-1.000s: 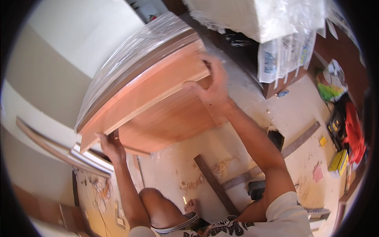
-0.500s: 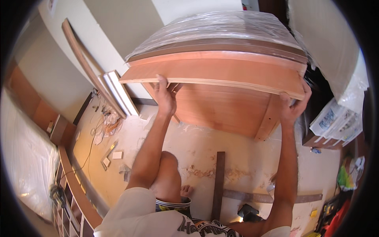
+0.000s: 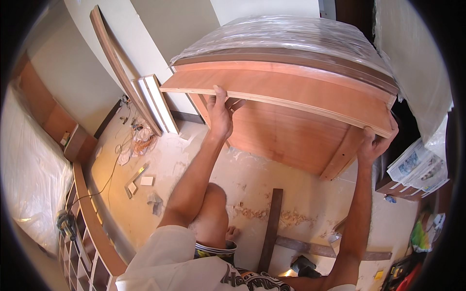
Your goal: The person uses a circular saw to cut a wooden plank on a ladder, then moves to the floor to assemble a wooden cabinet. They fit a wooden trim piece onto the edge of the cabinet door and adjust its position.
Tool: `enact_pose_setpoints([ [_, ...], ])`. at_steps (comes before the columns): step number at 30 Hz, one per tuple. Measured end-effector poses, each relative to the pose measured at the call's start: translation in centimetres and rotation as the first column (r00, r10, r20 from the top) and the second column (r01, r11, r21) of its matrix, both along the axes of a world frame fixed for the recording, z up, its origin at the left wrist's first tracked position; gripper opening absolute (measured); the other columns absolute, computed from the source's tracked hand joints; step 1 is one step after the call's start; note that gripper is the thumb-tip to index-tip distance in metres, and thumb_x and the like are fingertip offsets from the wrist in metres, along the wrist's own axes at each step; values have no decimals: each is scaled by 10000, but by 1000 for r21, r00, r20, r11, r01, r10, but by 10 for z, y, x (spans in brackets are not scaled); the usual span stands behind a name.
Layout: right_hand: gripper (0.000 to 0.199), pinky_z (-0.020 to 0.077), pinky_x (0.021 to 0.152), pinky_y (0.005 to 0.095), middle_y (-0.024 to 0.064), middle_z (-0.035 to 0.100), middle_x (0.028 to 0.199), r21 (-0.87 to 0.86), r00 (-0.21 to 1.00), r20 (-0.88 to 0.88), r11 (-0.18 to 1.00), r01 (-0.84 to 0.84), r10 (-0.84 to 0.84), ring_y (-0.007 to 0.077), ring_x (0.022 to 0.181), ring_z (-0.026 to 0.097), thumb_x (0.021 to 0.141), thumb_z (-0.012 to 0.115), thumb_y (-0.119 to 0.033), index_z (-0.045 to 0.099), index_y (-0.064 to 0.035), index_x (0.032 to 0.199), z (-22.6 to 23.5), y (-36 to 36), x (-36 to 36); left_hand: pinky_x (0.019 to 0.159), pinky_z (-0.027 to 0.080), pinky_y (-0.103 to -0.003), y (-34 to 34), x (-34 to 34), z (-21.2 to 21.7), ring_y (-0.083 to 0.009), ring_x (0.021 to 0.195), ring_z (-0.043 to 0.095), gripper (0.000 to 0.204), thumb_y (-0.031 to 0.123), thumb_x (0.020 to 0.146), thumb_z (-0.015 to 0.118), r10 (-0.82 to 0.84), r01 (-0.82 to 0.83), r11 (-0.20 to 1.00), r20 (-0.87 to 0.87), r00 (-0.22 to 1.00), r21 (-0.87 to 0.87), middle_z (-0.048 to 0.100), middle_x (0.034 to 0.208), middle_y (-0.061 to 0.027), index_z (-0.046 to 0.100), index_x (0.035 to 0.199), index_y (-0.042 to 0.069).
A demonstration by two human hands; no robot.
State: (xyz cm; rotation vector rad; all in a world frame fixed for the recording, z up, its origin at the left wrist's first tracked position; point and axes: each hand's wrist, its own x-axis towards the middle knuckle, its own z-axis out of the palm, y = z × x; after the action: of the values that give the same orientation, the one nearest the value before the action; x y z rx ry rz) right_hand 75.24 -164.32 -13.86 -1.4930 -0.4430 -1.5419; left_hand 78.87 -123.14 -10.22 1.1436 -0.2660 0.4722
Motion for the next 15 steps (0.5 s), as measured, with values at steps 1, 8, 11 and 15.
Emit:
enact_pose_setpoints([
  [1,915,405,1128,417,172,548,1387,-2,1000,6,1000,-1,1,281,1298,549,876,823,-557,461,65,1441,0,-1,0,883,637,-446,-1,0,1,-229,957,723,502,587,1029,611,-2,2,1000,0,1000,3,619,1013,-71,471,1063,105],
  [8,917,393,1138,422,174,534,1403,-3,1000,-16,1000,-15,15,286,1318,532,878,820,-556,459,64,1451,-1,-2,-7,865,639,-440,-2,-7,-2,-227,939,718,529,605,1017,619,13,-13,1000,-9,1000,2,604,1031,-74,468,1071,101],
  [11,905,388,1143,424,174,533,1406,-8,1000,-27,1000,-16,16,289,1326,526,884,817,-538,457,62,1455,0,5,-9,859,639,-439,5,-11,-2,-229,936,717,521,597,1023,614,15,-15,1000,-11,1000,-3,603,1032,-73,471,1076,99],
  [15,871,383,1150,429,178,532,1410,-11,999,-27,999,-31,31,296,1331,523,891,815,-499,458,60,1456,-1,12,-3,848,641,-441,16,-8,-2,-232,919,722,467,558,1047,599,17,-17,1000,-11,1000,-10,610,1046,-68,480,1089,108],
])
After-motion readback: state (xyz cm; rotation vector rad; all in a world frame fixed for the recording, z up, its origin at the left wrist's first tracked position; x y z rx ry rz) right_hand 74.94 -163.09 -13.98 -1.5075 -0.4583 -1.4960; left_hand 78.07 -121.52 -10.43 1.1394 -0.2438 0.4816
